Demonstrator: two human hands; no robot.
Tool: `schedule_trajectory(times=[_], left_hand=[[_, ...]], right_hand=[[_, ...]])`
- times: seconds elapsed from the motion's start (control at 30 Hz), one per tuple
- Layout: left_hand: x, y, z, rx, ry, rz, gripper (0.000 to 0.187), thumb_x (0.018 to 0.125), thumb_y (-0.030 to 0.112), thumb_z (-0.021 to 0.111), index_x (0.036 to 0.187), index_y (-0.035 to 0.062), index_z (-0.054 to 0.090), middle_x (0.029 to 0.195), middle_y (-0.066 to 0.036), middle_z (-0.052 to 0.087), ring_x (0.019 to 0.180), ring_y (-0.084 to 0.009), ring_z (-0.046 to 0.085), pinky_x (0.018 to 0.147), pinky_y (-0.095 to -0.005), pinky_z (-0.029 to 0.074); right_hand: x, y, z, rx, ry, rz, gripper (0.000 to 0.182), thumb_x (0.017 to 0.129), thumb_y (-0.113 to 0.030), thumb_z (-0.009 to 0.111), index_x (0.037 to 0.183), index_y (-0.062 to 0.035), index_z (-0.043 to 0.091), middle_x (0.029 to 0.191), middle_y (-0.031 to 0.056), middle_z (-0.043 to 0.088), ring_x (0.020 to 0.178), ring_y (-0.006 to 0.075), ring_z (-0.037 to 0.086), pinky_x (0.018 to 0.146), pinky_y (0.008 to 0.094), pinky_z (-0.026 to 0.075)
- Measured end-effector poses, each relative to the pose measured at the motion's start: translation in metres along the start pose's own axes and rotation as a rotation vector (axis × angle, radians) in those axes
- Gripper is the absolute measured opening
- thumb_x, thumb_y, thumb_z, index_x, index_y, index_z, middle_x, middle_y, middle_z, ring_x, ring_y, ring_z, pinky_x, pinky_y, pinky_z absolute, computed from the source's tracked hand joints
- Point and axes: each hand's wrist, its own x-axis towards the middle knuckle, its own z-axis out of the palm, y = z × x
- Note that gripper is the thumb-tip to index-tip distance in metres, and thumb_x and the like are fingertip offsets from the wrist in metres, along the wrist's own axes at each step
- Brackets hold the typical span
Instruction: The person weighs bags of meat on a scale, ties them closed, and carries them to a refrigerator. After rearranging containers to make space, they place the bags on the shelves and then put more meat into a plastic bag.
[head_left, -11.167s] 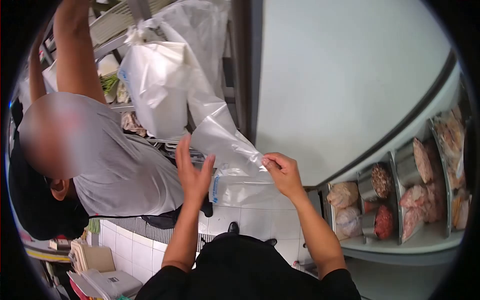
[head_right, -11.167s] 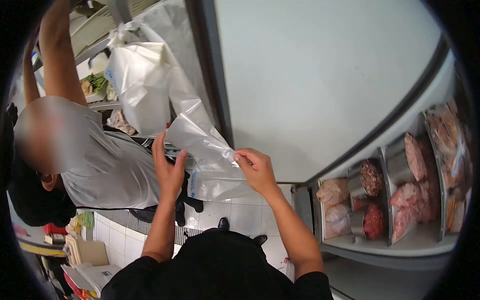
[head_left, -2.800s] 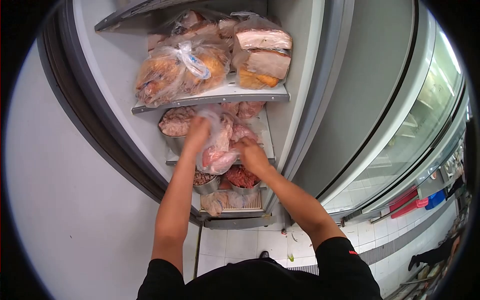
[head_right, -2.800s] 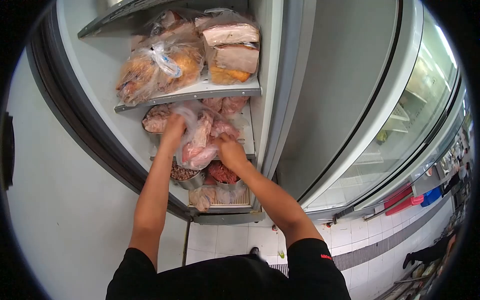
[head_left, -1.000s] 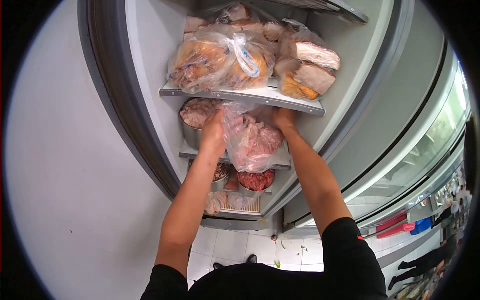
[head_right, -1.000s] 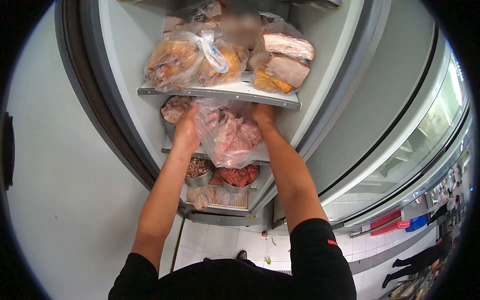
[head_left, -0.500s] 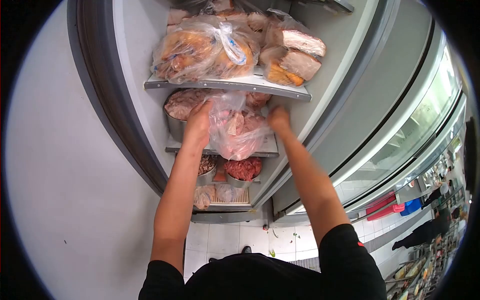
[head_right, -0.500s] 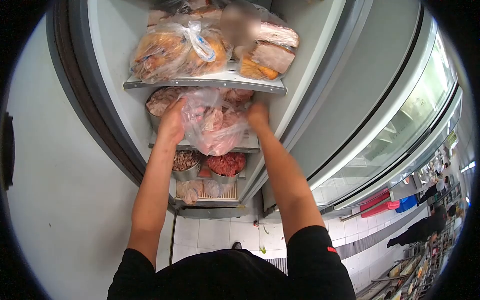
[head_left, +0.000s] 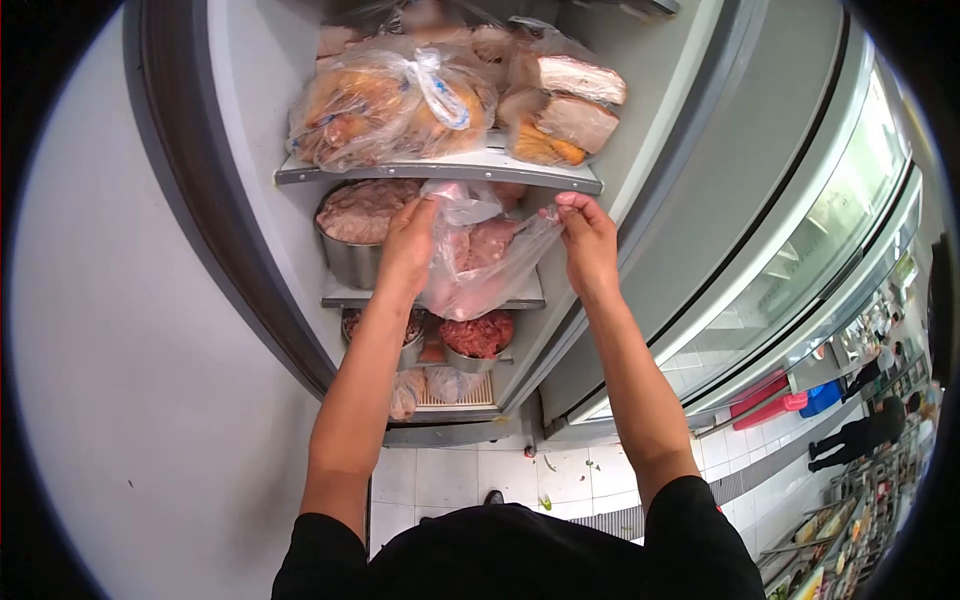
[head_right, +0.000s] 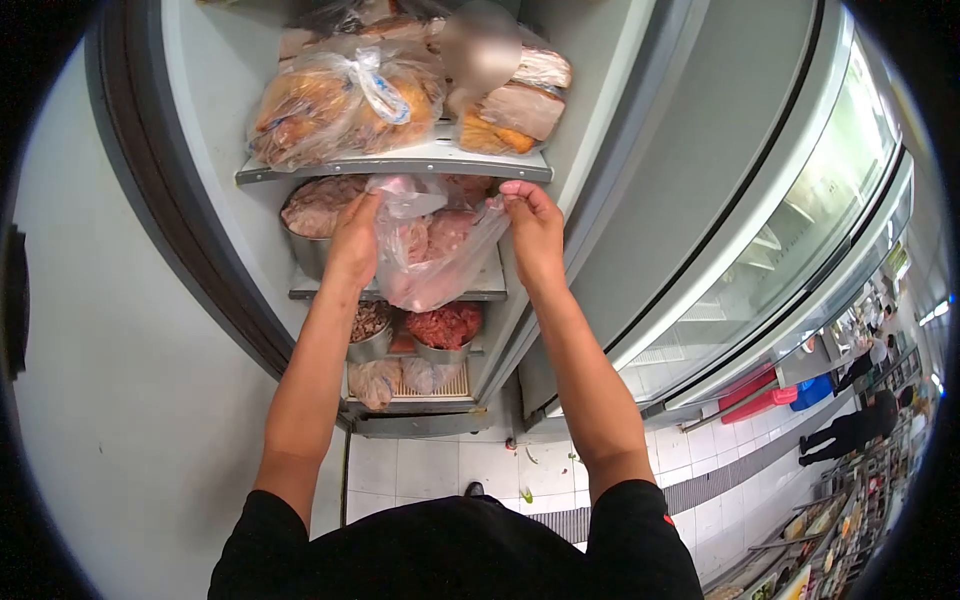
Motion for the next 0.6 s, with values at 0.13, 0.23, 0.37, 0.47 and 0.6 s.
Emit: schedule_trajectory(times=[0.13,0.23,0.37,0.47,0.6], left_hand=[[-0.008,0.004,0.018,0.069,-0.044,0.08,0.047,0.091,0.025,0.063,0.127,-0.0029,0.052,0.114,-0.006,0.061,0.097,-0.0125,0.056,0.09,-0.0267,0.043],[-0.008,-0.004,0.045,0.644,-0.254,-0.126,0.069,0.082,0.028,0.073,0.137,-0.0002,0.043,0.124,-0.01,0.058,0.11,-0.0175,0.057,0.096,-0.0326,0.043],[0.005,-0.031,0.058,1.057,-0.387,0.128,0.064,0.074,0.023,0.077,0.128,-0.0018,0.052,0.114,-0.008,0.063,0.1,-0.0159,0.059,0.092,-0.0296,0.043],[0.016,0.004,0.057,0.576,-0.193,-0.064,0.037,0.078,0.018,0.073,0.108,-0.0019,0.063,0.1,-0.005,0.066,0.093,-0.0148,0.058,0.086,-0.0303,0.044],[0.004,0.029,0.056,0.276,0.07,0.054,0.017,0.082,0.014,0.069,0.092,0.0006,0.066,0.091,-0.003,0.066,0.088,-0.0136,0.058,0.078,-0.0299,0.044]], right_hand=[[-0.019,-0.006,-0.002,0.111,0.015,0.07,0.009,0.094,-0.004,0.052,0.099,-0.0013,0.059,0.089,0.003,0.056,0.088,0.0178,0.06,0.09,0.03,0.047],[-0.003,0.004,0.003,0.097,-0.053,0.0,0.011,0.092,-0.005,0.052,0.097,-0.0008,0.061,0.093,0.0048,0.062,0.09,0.0144,0.061,0.081,0.0283,0.048],[-0.007,-0.021,0.027,0.02,-0.13,-0.012,0.011,0.092,-0.005,0.052,0.098,-0.0006,0.061,0.095,0.0053,0.064,0.089,0.0134,0.061,0.079,0.029,0.049],[0.0,-0.044,0.034,-0.258,-0.233,-0.178,0.014,0.093,-0.004,0.05,0.1,0.0008,0.061,0.096,0.0053,0.064,0.09,0.0138,0.062,0.079,0.0283,0.049],[-0.017,0.001,0.008,-0.141,-0.064,-0.125,0.025,0.089,-0.007,0.053,0.112,0.0024,0.059,0.097,0.0098,0.067,0.095,0.0147,0.063,0.082,0.0275,0.049]])
